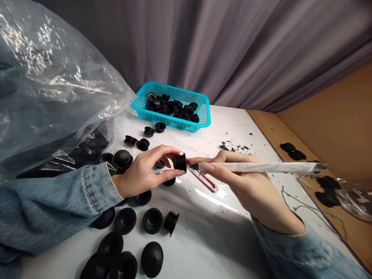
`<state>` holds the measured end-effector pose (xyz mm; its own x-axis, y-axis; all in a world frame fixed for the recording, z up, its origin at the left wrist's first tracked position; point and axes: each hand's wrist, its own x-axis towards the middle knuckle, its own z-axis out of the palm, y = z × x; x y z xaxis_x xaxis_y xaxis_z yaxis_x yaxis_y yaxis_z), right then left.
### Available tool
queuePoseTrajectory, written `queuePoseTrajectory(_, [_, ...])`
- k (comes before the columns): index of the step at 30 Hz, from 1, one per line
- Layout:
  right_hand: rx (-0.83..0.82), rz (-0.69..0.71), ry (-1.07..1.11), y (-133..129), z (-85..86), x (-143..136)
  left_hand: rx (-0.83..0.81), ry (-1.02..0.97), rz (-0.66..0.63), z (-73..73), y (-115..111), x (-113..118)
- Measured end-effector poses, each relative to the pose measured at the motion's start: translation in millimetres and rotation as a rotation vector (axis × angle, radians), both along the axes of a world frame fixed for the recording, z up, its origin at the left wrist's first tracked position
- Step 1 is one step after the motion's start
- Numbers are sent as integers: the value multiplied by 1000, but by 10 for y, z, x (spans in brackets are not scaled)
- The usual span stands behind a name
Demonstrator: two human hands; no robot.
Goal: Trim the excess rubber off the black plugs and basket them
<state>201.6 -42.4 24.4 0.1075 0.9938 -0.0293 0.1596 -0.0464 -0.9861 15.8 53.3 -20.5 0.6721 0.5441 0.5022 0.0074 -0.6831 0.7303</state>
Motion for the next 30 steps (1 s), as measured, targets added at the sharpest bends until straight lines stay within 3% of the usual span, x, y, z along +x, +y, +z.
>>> queuePoseTrajectory(3, [-65, -67, 54, 20, -21, -1, 137, -3, 9, 17, 6, 4])
queuePoseTrajectory(7, [-113, -49, 35, 37, -54, 2, 240, -21, -3, 29, 15, 8])
queuePoseTrajectory(14, [-119, -64, 54, 22, -77, -3, 212, -10, -33, 27, 22, 11])
queuePoseTrajectory(17, [-172, -37, 222, 49, -92, -2, 201, -8, -27, 30, 27, 8])
queuePoseTrajectory(23, [-458, 59, 736, 178, -180, 60, 191, -31, -13, 24, 31, 0])
queuePoseTrajectory(30, [-530, 36, 777, 213, -206, 28, 146, -14, 34, 30, 27, -8])
